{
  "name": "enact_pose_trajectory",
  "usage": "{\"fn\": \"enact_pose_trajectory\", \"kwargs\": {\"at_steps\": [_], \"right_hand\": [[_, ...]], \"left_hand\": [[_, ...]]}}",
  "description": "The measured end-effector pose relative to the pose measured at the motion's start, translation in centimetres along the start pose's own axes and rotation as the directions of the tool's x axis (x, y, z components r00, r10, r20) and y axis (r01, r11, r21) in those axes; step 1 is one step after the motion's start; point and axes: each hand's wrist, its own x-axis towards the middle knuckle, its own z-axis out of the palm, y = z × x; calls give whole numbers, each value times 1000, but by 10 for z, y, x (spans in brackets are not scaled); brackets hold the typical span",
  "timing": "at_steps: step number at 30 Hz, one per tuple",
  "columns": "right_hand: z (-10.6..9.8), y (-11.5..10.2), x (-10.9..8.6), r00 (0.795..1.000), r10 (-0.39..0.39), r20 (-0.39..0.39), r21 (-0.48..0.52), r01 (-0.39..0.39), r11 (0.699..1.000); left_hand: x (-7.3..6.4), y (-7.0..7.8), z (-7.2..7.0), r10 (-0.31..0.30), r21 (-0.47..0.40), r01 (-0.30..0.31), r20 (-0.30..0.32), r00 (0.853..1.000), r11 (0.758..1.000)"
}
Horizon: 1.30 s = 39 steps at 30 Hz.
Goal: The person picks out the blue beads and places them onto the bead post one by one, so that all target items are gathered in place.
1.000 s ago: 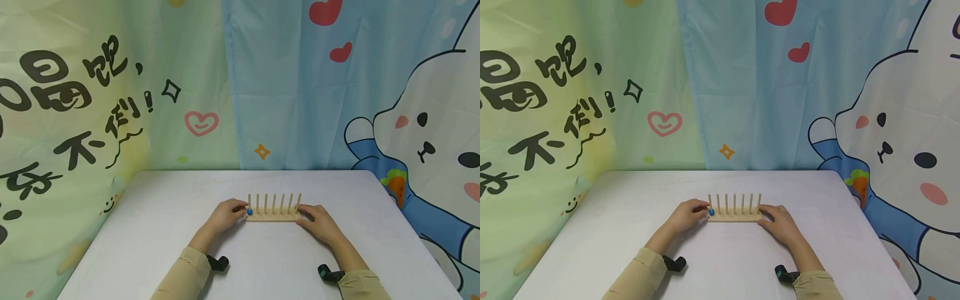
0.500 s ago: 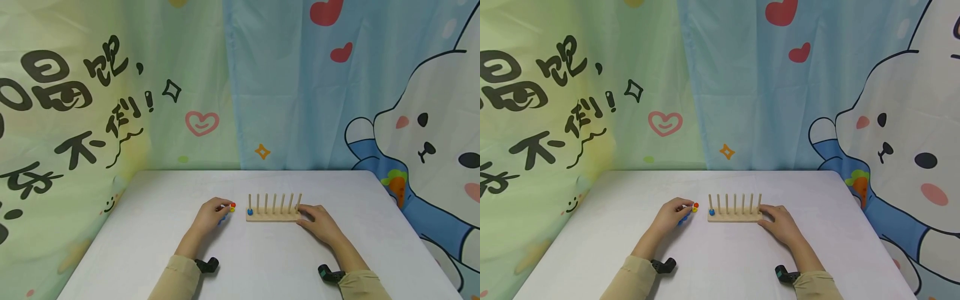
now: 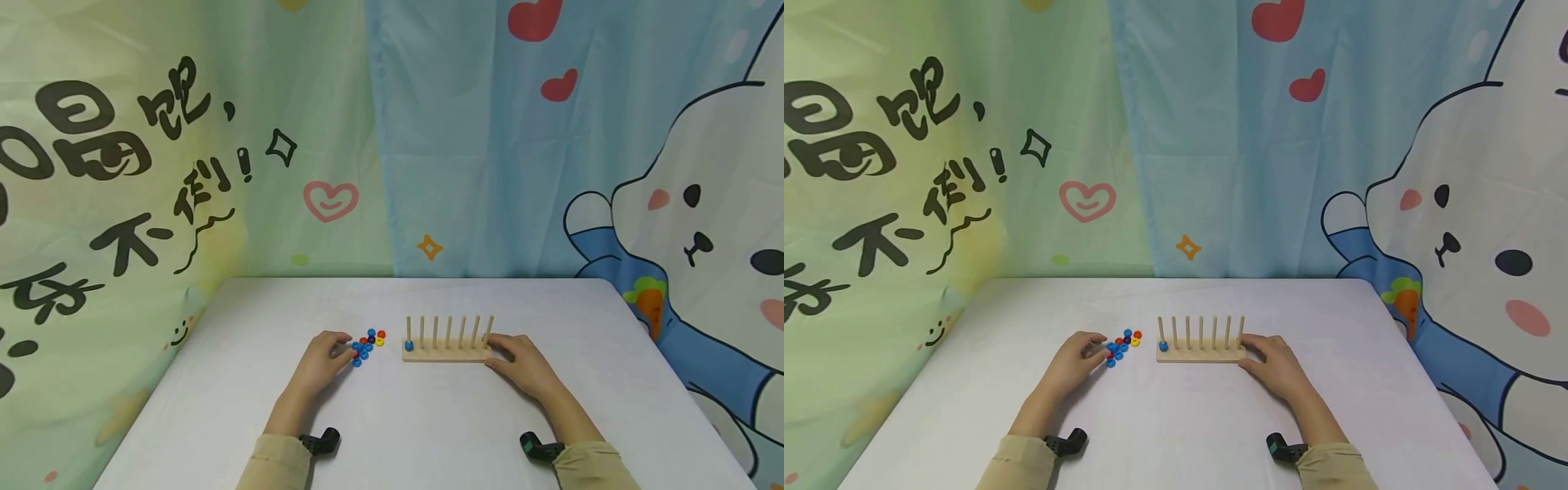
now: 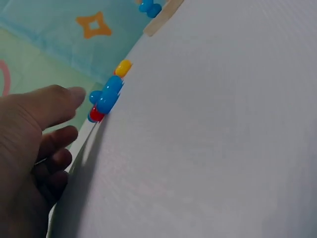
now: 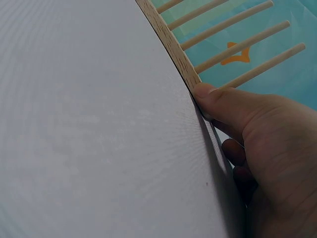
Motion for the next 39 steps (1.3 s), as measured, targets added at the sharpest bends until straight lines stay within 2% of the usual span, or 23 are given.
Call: {"fn": "enact_pose_trajectory", "kwargs": {"at_steps": [7,14,18,24,39], "right_hand": [[-2,-2,1,1000,13,-1,-4,-13,1000],[-5,-3,1,1000,17,-1,-3,-17,1000],[-5,-3,1,1000,19,-2,3,-19,1000],[-3,-2,1,1000,24,4,3,-24,1000],[-2,-2,-1,1000,17,10,16,-17,1000]], "left_hand": [[4,-6,2,21,54,-18,-47,999,998],[13,-7,5,45,126,-43,-15,999,991],[16,-7,5,63,137,-61,-7,998,989],[16,-5,5,44,133,-45,8,999,990],[12,-4,9,27,181,-20,-37,999,983]]}}
